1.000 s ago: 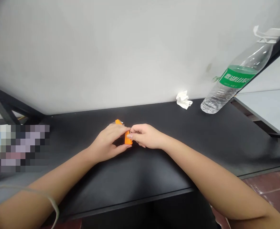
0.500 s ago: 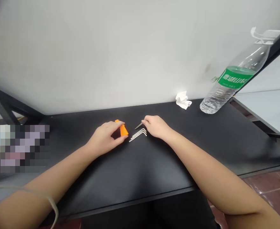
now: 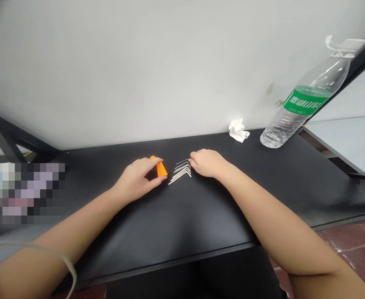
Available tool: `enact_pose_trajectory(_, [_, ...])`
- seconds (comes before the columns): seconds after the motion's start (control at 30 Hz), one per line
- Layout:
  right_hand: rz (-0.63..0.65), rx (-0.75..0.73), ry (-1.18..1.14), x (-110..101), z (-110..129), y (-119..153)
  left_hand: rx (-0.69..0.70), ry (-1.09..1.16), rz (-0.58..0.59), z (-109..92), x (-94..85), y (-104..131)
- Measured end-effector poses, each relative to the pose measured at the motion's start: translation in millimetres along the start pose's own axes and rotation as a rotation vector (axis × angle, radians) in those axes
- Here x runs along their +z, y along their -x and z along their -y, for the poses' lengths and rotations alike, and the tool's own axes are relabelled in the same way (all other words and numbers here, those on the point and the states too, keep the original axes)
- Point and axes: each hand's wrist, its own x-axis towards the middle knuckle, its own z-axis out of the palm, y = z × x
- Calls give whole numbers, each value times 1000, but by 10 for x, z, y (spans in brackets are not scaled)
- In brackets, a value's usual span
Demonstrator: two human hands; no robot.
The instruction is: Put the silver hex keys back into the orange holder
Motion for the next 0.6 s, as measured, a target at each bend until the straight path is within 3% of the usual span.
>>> enact_pose_trajectory(0.13, [-102, 17, -57, 5, -33, 41, 3, 1, 4, -1, -10, -4])
enact_pose_trajectory(0.27, [-183, -216, -146, 33, 11, 51, -4, 17, 2, -1, -8, -5])
enact_pose_trajectory(0.37, [-174, -298, -183, 53, 56, 59, -23, 13, -3, -4, -13, -8])
enact_pose_trajectory(0.6, [-102, -325, -217, 16, 149, 182, -8, 12, 12, 2, -8, -6])
